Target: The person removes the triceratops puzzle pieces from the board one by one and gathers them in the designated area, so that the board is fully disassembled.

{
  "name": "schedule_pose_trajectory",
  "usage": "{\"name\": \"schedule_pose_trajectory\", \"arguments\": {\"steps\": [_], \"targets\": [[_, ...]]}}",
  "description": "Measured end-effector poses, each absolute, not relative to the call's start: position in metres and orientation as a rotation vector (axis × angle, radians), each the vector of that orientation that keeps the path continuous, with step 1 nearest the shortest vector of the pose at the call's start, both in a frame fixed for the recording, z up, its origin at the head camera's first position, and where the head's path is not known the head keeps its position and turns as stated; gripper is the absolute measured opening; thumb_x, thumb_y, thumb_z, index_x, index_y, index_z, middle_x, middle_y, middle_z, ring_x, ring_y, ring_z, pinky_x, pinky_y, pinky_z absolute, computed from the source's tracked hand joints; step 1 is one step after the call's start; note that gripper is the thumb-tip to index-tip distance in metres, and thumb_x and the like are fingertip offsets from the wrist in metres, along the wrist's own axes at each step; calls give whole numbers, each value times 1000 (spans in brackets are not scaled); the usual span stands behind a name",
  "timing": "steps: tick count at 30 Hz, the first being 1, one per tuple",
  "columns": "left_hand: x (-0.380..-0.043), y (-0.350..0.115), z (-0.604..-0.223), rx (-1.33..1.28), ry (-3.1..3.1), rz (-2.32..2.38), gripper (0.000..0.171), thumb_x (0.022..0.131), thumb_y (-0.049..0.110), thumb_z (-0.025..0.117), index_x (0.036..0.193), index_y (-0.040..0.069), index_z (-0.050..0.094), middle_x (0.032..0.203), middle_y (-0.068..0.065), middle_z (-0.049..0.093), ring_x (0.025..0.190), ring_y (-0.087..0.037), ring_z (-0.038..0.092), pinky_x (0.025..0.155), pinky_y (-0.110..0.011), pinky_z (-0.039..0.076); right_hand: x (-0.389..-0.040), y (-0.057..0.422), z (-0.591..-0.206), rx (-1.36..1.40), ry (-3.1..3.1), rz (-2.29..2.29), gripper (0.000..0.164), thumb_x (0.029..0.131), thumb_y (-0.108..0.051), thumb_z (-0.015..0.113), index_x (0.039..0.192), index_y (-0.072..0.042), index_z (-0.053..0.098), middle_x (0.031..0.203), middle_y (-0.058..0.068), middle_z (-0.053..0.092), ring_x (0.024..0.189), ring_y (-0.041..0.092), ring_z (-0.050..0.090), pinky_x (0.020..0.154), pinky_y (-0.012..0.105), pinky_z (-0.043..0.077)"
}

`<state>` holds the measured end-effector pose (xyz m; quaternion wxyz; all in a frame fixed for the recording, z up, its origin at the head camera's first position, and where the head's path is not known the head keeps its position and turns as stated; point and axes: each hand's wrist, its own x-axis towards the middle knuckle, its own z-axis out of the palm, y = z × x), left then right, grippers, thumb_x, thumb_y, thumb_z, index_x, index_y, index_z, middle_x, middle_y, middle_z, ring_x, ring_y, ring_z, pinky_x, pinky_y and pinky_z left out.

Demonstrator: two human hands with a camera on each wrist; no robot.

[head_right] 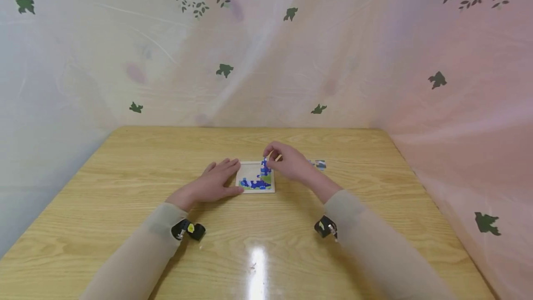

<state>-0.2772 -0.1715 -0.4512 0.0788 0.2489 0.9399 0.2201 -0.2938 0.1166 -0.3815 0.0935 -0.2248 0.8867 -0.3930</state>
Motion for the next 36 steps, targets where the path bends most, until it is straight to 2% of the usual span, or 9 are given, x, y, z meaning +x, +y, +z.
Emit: {"name": "schedule_pose_trajectory", "arguments": {"steps": [8, 14, 17, 22, 28, 36], "targets": [[-271, -173, -443, 762, 2794, 664, 96, 106, 63, 62, 172, 0, 31, 181, -18, 21, 168, -42, 11, 134, -65, -1, -293, 140, -375, -625, 2677, -1176, 15, 111, -9, 66, 126, -9, 67, 112, 11, 68, 96, 28, 66, 82, 38, 57], [-266, -170, -433, 734, 2797, 589, 93, 108, 58, 62, 173, 0, 29, 182, -18, 19, 169, -40, 11, 134, -63, 0, -293, 159, -373, -593, 2677, -1199, 16, 112, -7, 63, 128, -4, 65, 113, 15, 68, 105, 40, 69, 90, 51, 61], [-264, -169, -429, 723, 2801, 543, 91, 109, 56, 62, 173, 1, 28, 182, -17, 19, 169, -39, 10, 135, -62, 1, -292, 169, -374, -568, 2689, -1195, 16, 112, -6, 62, 128, -3, 64, 113, 17, 67, 105, 39, 69, 92, 54, 60], [-264, -169, -431, 723, 2800, 559, 91, 109, 57, 62, 173, 2, 28, 182, -16, 19, 169, -38, 10, 135, -61, 0, -290, 183, -374, -553, 2721, -1174, 15, 111, -4, 63, 125, -2, 63, 112, 17, 68, 101, 37, 70, 85, 46, 60], [-275, -173, -448, 748, 2800, 645, 93, 107, 57, 65, 173, 3, 29, 182, -15, 19, 169, -38, 9, 134, -61, -4, -286, 195, -374, -521, 2706, -1167, 15, 111, -5, 63, 126, -2, 63, 112, 17, 67, 103, 38, 69, 83, 44, 59], [-268, -170, -438, 754, 2799, 620, 94, 108, 60, 62, 171, -2, 31, 181, -20, 21, 168, -43, 12, 134, -65, 0, -286, 211, -383, -509, 2695, -1137, 17, 109, -6, 65, 126, 1, 64, 112, 17, 68, 100, 33, 68, 79, 40, 58]]}}
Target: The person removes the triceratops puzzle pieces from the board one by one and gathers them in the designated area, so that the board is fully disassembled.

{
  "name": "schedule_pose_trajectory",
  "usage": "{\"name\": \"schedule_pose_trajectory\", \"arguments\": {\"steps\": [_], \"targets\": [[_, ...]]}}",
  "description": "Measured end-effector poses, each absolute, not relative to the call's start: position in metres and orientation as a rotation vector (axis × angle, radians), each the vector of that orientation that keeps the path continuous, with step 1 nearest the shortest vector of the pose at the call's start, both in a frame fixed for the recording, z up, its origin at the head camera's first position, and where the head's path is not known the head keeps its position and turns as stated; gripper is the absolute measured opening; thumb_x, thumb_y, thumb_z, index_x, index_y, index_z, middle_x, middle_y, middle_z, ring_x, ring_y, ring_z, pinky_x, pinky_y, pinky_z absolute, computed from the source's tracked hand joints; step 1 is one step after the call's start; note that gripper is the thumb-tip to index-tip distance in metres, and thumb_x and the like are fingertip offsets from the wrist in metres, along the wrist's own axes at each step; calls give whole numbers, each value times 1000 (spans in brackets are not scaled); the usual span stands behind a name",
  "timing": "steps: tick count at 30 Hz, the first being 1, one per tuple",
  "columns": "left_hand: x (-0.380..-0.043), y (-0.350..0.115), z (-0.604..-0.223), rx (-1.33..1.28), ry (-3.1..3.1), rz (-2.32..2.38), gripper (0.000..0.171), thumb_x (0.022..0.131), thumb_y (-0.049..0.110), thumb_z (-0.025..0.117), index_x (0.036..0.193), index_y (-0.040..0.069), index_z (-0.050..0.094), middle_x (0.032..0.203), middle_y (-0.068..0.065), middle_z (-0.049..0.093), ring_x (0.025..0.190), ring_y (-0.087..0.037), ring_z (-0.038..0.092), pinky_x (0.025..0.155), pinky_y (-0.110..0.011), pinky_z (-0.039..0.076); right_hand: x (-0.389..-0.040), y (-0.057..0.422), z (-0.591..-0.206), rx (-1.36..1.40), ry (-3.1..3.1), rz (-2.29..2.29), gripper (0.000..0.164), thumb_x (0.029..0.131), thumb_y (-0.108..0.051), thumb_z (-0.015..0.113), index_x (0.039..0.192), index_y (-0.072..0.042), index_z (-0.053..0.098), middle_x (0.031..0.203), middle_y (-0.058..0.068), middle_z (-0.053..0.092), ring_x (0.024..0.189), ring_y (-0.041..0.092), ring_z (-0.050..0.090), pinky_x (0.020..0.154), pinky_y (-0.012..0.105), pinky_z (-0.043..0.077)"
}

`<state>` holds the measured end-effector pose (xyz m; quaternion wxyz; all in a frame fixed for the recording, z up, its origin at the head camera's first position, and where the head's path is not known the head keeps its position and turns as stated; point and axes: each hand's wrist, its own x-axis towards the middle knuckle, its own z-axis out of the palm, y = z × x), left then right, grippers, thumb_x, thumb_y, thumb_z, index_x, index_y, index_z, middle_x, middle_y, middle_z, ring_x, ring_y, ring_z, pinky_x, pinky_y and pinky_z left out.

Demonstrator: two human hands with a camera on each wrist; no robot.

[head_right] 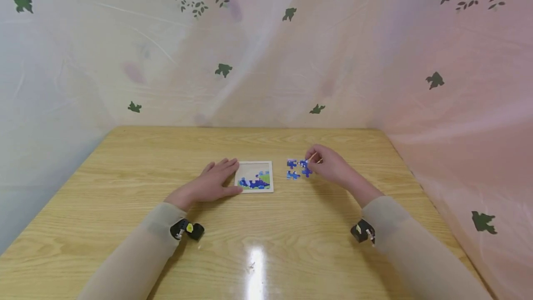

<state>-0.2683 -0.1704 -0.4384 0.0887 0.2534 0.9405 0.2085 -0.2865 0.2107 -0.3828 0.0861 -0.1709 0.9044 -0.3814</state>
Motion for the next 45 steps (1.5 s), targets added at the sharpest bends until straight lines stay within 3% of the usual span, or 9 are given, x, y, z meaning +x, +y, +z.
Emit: {"name": "schedule_pose_trajectory", "arguments": {"steps": [13, 26, 45], "targets": [[-265, -168, -432, 740, 2778, 630, 93, 108, 57, 63, 172, -3, 29, 181, -21, 21, 168, -43, 10, 134, -64, -2, -290, 215, -399, -426, 2658, -1134, 18, 107, -6, 69, 122, 5, 68, 109, 16, 71, 100, 26, 67, 83, 37, 60], [-281, -172, -456, 722, 2799, 656, 95, 106, 63, 63, 174, 8, 27, 182, -10, 17, 170, -36, 6, 135, -60, -5, -287, 210, -403, -402, 2782, -981, 14, 107, -9, 69, 116, 2, 67, 108, 15, 71, 98, 28, 66, 82, 36, 56], [-271, -171, -445, 735, 2801, 658, 95, 107, 60, 63, 173, 1, 28, 182, -16, 19, 169, -39, 8, 134, -60, -5, -290, 205, -406, -369, 2886, -805, 9, 108, -14, 71, 106, -5, 70, 100, 8, 72, 84, 22, 60, 72, 36, 50]]}}
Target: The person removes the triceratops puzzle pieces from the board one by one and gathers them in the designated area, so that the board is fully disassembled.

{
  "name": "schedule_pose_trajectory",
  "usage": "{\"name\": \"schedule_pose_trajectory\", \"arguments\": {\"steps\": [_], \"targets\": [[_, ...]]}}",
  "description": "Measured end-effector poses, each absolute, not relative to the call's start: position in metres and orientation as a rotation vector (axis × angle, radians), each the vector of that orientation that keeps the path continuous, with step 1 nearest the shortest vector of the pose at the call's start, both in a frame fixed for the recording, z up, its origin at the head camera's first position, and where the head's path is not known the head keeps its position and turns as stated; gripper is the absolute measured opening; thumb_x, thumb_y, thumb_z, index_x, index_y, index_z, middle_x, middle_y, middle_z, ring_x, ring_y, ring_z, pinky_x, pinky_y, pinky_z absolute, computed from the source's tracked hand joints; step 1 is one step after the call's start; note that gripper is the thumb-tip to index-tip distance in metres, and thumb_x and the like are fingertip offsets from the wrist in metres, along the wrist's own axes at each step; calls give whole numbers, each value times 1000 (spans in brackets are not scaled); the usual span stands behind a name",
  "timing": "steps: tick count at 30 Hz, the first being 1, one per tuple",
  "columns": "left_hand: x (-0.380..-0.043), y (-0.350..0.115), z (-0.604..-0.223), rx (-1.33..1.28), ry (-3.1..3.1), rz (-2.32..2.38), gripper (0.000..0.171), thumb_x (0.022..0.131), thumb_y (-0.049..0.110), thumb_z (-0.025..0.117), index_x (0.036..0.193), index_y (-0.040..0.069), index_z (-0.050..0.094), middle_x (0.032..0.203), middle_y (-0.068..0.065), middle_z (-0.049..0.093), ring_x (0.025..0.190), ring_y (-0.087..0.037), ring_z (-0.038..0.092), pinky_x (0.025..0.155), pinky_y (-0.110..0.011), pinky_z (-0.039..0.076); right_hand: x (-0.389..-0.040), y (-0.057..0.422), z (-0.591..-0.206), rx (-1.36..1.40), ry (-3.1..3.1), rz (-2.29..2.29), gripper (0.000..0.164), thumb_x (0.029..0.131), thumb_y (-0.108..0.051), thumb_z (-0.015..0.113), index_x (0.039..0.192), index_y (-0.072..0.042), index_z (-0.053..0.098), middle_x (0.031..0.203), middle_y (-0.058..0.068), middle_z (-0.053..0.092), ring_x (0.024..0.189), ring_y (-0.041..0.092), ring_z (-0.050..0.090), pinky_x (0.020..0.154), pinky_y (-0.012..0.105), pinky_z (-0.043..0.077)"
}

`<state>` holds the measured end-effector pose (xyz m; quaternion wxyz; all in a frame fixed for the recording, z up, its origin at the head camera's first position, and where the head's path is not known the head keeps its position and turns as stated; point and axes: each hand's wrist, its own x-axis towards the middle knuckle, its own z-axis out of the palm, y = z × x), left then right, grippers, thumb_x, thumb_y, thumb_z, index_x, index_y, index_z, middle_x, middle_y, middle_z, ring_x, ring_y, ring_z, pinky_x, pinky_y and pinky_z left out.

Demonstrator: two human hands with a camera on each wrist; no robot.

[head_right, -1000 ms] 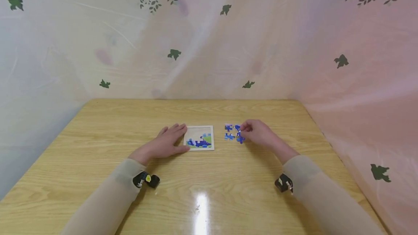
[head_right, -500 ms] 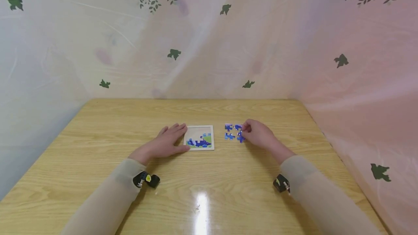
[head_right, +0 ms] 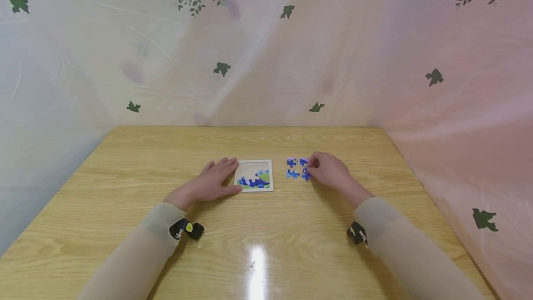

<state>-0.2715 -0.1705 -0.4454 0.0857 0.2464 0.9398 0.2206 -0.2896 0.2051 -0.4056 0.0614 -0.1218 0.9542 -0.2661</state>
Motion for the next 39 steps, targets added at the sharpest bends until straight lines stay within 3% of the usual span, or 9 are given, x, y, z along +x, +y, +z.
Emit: {"name": "schedule_pose_trajectory", "arguments": {"steps": [15, 30, 39], "targets": [[-261, -166, -426, 716, 2795, 560, 91, 109, 56, 62, 173, 0, 27, 182, -17, 18, 169, -39, 10, 135, -62, -1, -287, 200, -403, -396, 2909, -737, 9, 108, -13, 70, 108, -4, 70, 107, 13, 73, 95, 28, 66, 86, 48, 57], [-262, -167, -428, 722, 2802, 556, 92, 109, 57, 61, 173, 1, 27, 182, -17, 19, 169, -39, 10, 135, -62, 0, -287, 201, -406, -397, 2905, -730, 7, 107, -12, 70, 107, -4, 71, 105, 11, 71, 96, 28, 65, 88, 50, 57], [-263, -167, -429, 725, 2800, 560, 91, 110, 57, 61, 173, 1, 27, 182, -17, 18, 169, -39, 10, 135, -62, -1, -288, 203, -407, -424, 2893, -757, 4, 108, -14, 71, 110, -10, 72, 106, 11, 72, 92, 26, 65, 80, 46, 54]]}}
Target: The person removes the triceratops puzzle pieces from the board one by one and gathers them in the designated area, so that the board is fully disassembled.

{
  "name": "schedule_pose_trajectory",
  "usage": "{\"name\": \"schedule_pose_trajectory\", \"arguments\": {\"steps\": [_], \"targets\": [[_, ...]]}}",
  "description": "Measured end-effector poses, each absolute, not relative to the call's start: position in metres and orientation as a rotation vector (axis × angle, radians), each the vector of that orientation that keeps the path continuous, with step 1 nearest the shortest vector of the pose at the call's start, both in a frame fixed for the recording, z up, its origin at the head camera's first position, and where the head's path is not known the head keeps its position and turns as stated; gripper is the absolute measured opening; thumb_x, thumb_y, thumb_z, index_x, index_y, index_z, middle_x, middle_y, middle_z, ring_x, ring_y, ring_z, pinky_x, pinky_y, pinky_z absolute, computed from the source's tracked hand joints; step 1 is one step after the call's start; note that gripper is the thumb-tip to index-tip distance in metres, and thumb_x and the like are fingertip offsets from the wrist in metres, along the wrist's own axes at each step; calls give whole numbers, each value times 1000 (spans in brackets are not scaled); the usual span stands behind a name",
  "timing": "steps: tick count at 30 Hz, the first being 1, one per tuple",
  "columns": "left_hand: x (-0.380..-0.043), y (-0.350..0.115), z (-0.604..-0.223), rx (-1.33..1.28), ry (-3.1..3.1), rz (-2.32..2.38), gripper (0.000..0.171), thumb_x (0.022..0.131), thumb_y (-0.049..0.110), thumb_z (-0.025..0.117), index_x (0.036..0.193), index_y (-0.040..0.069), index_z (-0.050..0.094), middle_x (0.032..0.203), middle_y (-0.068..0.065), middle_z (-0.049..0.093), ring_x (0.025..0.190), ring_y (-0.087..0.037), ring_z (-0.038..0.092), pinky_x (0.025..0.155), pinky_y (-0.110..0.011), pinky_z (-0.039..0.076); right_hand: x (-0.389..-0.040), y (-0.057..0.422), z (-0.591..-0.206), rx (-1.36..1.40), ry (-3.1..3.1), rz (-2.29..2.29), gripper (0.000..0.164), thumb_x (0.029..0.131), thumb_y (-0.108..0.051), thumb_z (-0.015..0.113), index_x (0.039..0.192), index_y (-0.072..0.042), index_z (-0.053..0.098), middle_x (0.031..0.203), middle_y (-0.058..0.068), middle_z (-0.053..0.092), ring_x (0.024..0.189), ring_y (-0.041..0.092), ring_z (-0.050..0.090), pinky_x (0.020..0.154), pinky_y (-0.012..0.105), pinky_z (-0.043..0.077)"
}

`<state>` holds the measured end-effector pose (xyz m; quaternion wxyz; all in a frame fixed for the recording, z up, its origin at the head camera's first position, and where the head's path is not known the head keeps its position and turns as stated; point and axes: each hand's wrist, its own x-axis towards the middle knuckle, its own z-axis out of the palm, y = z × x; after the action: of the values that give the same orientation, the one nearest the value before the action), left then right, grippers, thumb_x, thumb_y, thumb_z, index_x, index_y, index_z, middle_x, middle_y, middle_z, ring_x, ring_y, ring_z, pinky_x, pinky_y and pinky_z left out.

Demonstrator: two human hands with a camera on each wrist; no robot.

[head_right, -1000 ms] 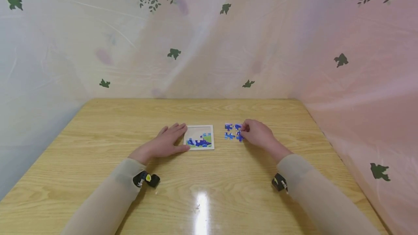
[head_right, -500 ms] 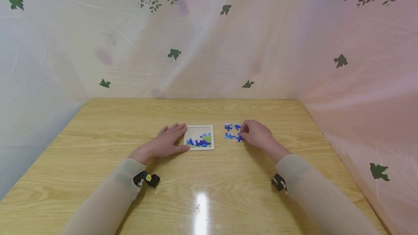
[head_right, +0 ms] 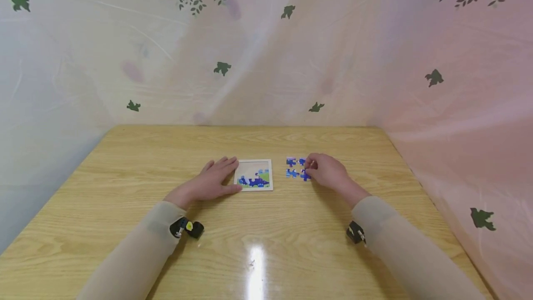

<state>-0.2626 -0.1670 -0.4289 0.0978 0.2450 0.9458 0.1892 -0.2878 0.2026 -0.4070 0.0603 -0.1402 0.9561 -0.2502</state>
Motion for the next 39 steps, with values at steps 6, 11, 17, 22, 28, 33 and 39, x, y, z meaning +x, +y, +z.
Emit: {"name": "schedule_pose_trajectory", "arguments": {"steps": [6, 11, 17, 22, 28, 33, 39], "targets": [[-262, -167, -429, 721, 2799, 553, 91, 110, 56, 61, 174, 2, 27, 182, -16, 18, 169, -39, 10, 135, -62, -1, -289, 204, -409, -448, 2902, -762, 4, 108, -14, 72, 108, -10, 72, 104, 10, 73, 91, 26, 65, 79, 46, 53], [-263, -168, -430, 723, 2801, 555, 91, 109, 57, 61, 173, 1, 28, 182, -16, 19, 169, -39, 10, 135, -62, 0, -291, 204, -411, -442, 2913, -766, 5, 108, -15, 72, 108, -10, 73, 105, 10, 74, 94, 27, 67, 83, 48, 54], [-265, -170, -433, 720, 2802, 549, 92, 109, 58, 61, 174, 2, 27, 182, -15, 18, 169, -38, 10, 135, -62, -1, -290, 204, -413, -429, 2929, -770, 4, 107, -14, 72, 109, -11, 74, 107, 11, 74, 99, 31, 67, 88, 53, 55], [-266, -170, -433, 729, 2803, 549, 92, 109, 58, 61, 173, 1, 28, 182, -16, 19, 169, -39, 10, 134, -62, -1, -288, 201, -409, -395, 2949, -825, 7, 109, -13, 71, 112, -10, 76, 104, 10, 72, 94, 28, 66, 81, 46, 54], [-264, -169, -430, 718, 2801, 545, 93, 109, 59, 61, 174, 2, 27, 182, -15, 17, 169, -38, 9, 135, -61, -1, -288, 184, -395, -418, 2958, -871, 13, 108, -16, 72, 118, -8, 75, 101, 8, 70, 93, 26, 66, 76, 40, 53], [-264, -169, -431, 712, 2797, 554, 93, 109, 59, 61, 174, 3, 26, 183, -14, 17, 170, -36, 7, 135, -60, -3, -288, 164, -390, -464, 2923, -908, 14, 108, -14, 73, 118, -6, 75, 100, 7, 68, 92, 25, 65, 75, 38, 54], [-264, -168, -431, 718, 2804, 556, 93, 108, 59, 62, 174, 3, 27, 183, -14, 17, 169, -37, 8, 135, -61, -2, -289, 139, -392, -537, 2880, -945, 16, 107, -13, 75, 120, -5, 76, 99, 6, 68, 93, 25, 66, 77, 38, 54]]}}
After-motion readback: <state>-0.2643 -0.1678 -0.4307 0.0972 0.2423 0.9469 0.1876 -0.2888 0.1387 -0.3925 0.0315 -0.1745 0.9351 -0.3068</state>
